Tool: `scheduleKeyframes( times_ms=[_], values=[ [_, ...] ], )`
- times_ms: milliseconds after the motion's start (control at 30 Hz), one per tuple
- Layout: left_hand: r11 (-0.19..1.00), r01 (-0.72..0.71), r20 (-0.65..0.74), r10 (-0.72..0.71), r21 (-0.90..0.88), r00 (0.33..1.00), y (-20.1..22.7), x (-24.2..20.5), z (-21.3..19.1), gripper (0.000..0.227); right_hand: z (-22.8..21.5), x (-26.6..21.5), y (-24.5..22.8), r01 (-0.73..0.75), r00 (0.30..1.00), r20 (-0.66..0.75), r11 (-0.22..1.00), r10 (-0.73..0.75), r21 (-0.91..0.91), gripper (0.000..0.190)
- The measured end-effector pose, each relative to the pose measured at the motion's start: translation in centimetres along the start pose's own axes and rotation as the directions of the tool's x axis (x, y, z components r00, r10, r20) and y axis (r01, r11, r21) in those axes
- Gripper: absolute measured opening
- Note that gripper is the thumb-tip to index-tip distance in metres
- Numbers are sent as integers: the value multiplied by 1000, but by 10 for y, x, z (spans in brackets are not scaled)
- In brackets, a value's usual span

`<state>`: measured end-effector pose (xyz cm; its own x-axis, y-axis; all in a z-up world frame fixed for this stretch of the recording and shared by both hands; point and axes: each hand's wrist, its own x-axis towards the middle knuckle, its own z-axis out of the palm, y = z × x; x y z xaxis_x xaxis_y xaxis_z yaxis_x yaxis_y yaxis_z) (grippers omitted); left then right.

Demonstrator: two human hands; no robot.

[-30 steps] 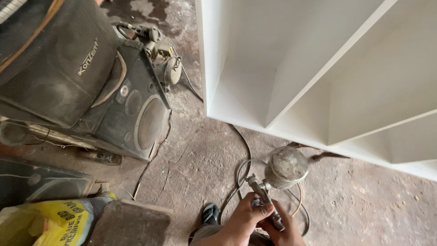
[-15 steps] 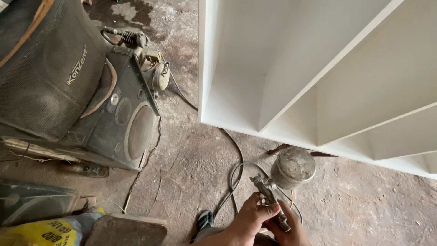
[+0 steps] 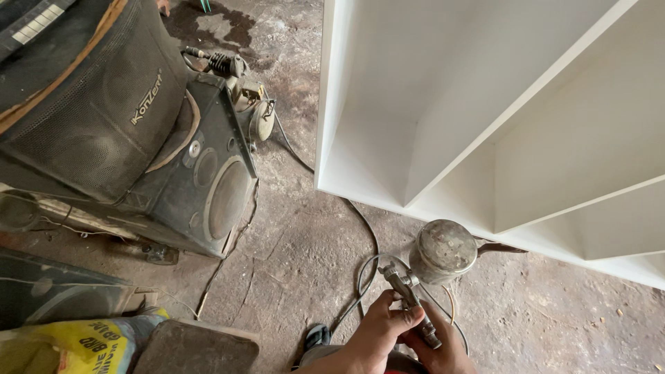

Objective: The person uses a spray gun to apply a white finish to the interior and exterior surfaces of a wooden cabinet.

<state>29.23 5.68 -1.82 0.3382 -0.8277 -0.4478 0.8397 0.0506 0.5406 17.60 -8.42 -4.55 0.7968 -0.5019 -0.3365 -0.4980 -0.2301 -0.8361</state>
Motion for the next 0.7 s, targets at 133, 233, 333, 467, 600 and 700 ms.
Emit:
scheduleKeyframes(
  times_ms=[133,233,333,467,600,700],
  values=[
    [1000,-5,-31,5,-1,1000,-5,-6,1,55,3,-9,-5,-38,999,39,995,35,90,75],
    [1000,12,-36,-12,3,999,-5,-12,1,55,4,-14,-7,-50,997,52,999,49,22,67],
    [999,46,-35,-45,13,998,-4,-19,2,55,5,-19,-3,-101,994,50,995,101,2,65],
    [999,43,-13,-44,-30,999,-10,-21,7,55,6,-24,11,-79,997,30,993,77,86,73],
    [999,38,-19,-38,12,999,-16,-15,9,54,2,-27,19,17,1000,-18,998,-16,62,75],
    [998,41,-9,-41,36,999,-20,-10,10,52,-1,-30,18,67,997,-46,998,-68,-14,72]
  ],
)
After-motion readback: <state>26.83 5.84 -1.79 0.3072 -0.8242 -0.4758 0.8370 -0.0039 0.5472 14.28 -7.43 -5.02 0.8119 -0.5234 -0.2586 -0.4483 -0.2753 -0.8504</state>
